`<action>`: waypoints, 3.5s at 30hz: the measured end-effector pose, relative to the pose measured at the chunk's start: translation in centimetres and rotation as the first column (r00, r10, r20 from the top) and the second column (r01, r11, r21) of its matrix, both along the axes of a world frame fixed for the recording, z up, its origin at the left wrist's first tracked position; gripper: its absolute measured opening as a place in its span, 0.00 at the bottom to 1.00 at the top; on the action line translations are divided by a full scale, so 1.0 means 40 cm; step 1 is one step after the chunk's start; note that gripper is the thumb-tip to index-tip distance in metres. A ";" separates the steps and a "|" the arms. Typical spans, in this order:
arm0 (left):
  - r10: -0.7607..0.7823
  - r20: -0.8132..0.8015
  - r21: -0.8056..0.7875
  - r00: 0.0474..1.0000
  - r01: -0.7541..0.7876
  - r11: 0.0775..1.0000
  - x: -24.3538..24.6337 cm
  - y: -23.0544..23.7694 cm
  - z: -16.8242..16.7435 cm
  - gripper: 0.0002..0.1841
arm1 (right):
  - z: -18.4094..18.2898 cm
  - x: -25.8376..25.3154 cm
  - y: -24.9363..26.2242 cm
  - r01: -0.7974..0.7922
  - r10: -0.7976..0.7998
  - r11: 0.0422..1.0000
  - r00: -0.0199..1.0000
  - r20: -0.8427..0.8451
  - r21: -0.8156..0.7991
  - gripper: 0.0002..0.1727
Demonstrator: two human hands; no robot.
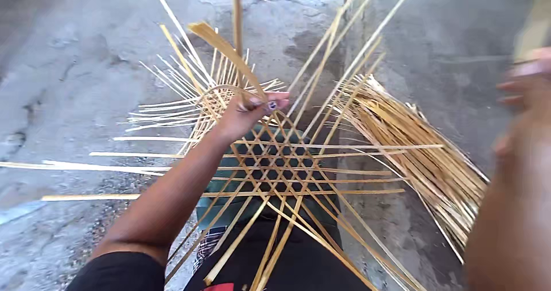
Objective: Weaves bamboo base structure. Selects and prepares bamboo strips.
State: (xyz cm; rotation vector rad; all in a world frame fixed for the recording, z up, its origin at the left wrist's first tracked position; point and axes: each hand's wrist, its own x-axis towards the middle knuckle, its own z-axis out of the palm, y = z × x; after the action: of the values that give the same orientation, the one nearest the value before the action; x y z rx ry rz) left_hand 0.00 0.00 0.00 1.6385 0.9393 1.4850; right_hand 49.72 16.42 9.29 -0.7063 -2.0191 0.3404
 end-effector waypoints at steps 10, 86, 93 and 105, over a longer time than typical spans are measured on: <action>0.706 -0.181 0.059 0.685 -0.709 0.703 0.028 -0.005 -0.080 0.64 | -0.384 -0.513 -0.059 0.046 0.234 0.841 0.868 0.438 -0.540 0.08; 0.695 -0.439 0.362 0.569 -0.596 0.716 0.109 0.043 -0.259 0.43 | -0.379 -0.699 -0.053 0.114 0.483 0.664 0.690 0.539 -0.739 0.23; 0.148 -0.137 -0.579 0.979 -0.200 0.791 0.130 0.128 -0.232 0.17 | -0.425 -0.669 -0.079 0.069 0.400 0.669 0.806 0.437 -0.740 0.19; -0.151 -0.180 -0.593 0.972 0.016 0.805 0.109 0.139 -0.234 0.15 | -0.492 -0.634 -0.096 0.033 0.185 0.607 0.966 0.182 -0.794 0.20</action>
State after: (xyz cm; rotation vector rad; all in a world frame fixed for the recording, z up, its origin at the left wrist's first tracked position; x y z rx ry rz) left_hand 4.38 5.55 -9.37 1.3606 1.2779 0.8273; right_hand 24.37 12.58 -10.37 -1.2551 -2.0899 1.3294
